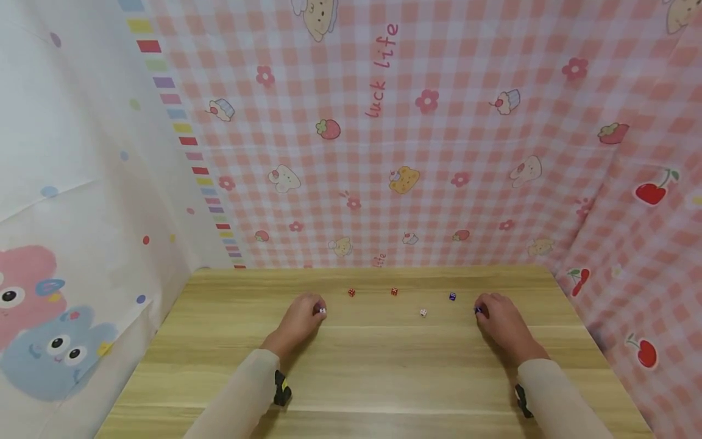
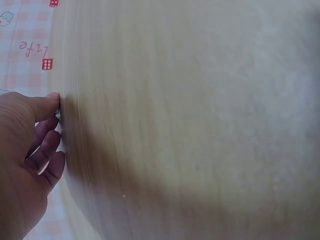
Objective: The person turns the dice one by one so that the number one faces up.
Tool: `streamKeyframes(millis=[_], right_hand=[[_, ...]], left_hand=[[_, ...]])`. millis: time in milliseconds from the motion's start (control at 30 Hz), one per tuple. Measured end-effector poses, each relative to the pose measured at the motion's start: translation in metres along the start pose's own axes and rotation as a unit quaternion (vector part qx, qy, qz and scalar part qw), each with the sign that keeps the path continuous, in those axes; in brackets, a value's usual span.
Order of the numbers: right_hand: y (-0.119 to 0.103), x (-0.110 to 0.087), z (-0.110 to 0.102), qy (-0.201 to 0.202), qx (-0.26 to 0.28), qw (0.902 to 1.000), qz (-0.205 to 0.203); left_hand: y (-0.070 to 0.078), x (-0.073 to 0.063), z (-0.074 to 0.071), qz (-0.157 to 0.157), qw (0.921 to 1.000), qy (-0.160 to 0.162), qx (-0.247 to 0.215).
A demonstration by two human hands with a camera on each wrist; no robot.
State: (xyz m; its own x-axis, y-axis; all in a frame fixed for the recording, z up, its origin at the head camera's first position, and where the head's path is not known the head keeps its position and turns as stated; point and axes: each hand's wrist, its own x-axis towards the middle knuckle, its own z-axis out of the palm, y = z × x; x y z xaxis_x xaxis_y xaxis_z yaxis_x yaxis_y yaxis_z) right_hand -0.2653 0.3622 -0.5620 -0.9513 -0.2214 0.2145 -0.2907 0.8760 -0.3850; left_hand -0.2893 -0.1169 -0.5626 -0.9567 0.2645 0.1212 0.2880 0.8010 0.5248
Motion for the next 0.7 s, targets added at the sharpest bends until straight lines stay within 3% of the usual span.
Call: streamKeyframes(millis=[500, 700], right_hand=[[-0.0031, 0.0011, -0.0003, -0.010, -0.036, 0.9993, -0.009], [-0.0033, 0.0013, 0.0015, -0.011, -0.023, 0.9996, -0.008]], left_hand=[[-0.0028, 0.0026, 0.0012, 0.006, 0.9999, 0.003, 0.013], [-0.0032, 0.0035, 0.0022, 0.004, 0.9998, 0.003, 0.021]])
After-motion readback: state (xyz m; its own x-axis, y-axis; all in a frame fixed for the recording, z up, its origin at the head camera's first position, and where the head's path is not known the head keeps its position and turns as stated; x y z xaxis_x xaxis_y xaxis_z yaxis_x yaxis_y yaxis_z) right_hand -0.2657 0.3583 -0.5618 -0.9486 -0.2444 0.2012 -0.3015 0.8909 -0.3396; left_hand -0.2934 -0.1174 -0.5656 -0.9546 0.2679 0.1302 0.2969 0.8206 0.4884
